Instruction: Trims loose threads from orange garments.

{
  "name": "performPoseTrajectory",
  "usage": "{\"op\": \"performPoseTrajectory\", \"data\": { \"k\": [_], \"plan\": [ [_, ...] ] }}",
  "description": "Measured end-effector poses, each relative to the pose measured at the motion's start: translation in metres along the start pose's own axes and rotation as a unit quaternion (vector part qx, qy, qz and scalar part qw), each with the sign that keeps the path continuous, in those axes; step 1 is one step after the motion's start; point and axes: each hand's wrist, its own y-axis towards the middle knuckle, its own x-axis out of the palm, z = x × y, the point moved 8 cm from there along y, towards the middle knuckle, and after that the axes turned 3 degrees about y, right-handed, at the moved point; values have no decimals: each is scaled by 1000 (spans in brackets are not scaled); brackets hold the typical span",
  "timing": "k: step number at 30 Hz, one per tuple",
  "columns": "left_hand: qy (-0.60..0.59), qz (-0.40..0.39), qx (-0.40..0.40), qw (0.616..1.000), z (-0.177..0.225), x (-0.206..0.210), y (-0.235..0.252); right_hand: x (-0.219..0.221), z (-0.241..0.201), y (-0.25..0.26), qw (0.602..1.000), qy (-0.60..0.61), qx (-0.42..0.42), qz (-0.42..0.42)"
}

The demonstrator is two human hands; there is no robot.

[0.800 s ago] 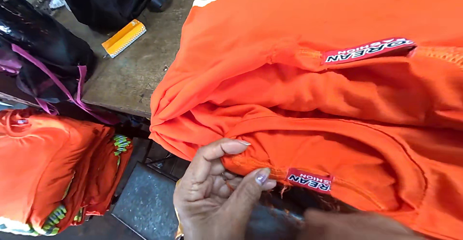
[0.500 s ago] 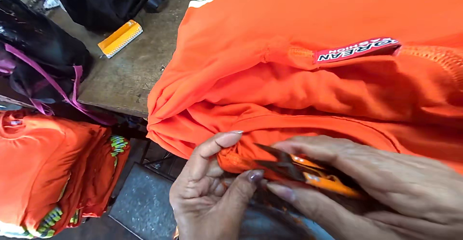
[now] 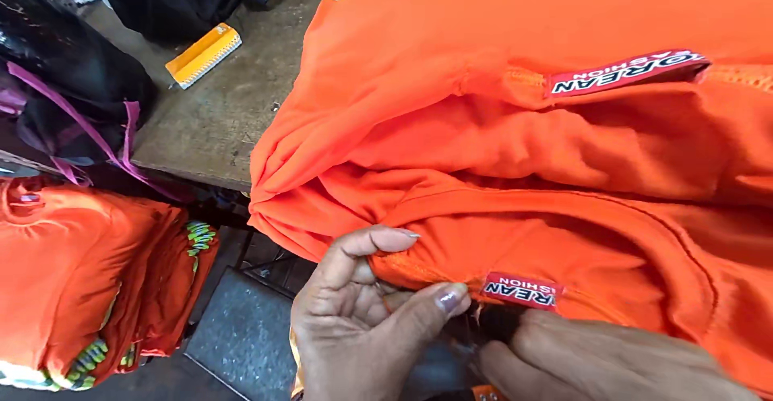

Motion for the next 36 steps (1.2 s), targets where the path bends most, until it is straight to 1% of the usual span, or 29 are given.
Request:
{"op": "performPoseTrajectory", "data": {
  "k": [3, 7, 8, 10, 11, 13, 15, 17, 22, 31, 34, 36],
  "plan": [
    [0, -12, -3, 1000, 1, 4, -2, -4, 1, -4, 1000, -19, 4, 15],
    [-4, -17, -2, 1000, 1, 7, -2, -4, -1, -5, 999, -5, -1, 32],
    [-9, -16, -8, 1000, 1, 6, -2, -4, -1, -6, 999, 5, 8, 35],
    [-14, -10, -37, 999, 2, 5, -3, -9, 5, -9, 998, -4, 54, 41],
    [-17, -7, -53, 998, 2, 4, -4, -13, 9, -13, 995, -27, 79, 48],
    [-40, -4, -76, 996, 1, 2, -4, -20, 17, -19, 987, -98, 97, 77],
    [-57, -3, -96, 994, 0, 2, -5, -23, 21, -22, 978, -164, 91, 95],
    [-64, 5, -113, 991, 0, 1, -6, -22, 23, -24, 972, -199, 76, 99],
    [-70, 21, -142, 987, 0, 0, -8, -16, 23, -22, 973, -194, 51, 111],
    [-71, 23, -139, 988, -1, 0, -9, -12, 22, -17, 966, -215, 47, 133],
    [-32, 10, -117, 993, 2, 1, -10, -14, 27, -18, 975, -175, 71, 120],
    [22, -14, -70, 997, 7, 7, -11, -21, 36, -20, 981, -110, 113, 112]
  ]
}}
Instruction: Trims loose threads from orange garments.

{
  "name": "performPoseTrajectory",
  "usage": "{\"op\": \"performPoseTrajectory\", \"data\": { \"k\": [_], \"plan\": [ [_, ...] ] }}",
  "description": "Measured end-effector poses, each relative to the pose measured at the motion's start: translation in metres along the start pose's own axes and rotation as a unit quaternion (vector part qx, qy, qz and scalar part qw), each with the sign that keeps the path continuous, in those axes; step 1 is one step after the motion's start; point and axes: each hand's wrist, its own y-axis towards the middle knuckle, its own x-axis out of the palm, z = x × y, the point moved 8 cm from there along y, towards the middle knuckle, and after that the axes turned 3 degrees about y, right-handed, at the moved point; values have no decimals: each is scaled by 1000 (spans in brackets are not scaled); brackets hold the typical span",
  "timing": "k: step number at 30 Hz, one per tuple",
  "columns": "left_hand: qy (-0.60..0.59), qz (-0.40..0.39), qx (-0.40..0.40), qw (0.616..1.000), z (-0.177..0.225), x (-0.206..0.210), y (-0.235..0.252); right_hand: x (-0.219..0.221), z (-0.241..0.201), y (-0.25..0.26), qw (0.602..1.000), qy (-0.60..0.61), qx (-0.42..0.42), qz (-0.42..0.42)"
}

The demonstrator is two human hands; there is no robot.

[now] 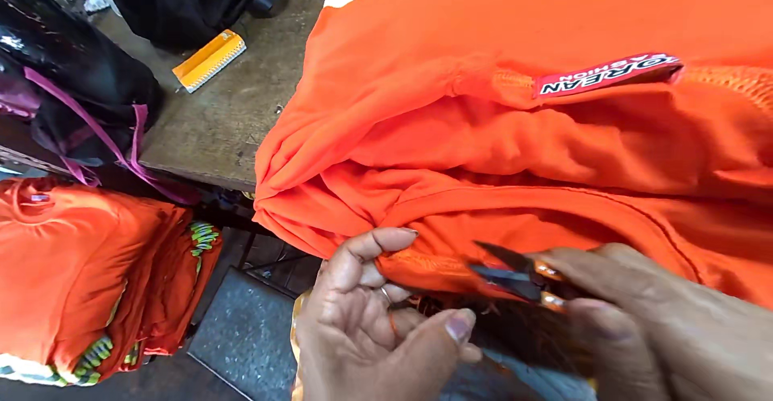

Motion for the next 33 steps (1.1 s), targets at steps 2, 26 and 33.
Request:
{"op": "performPoseTrajectory", "data": {
  "k": [2, 26, 33],
  "plan": [
    [50, -15, 42, 998, 0, 5, 0, -8, 9, -1, 997, 66, 35, -4],
    [-22, -6, 35, 999, -12, 10, 7, 2, -35, -2, 996, 66, -56, -24],
    [-50, -7, 7, 999, -14, 10, 7, -8, -16, -14, 998, 56, 4, -42]
  ]
}}
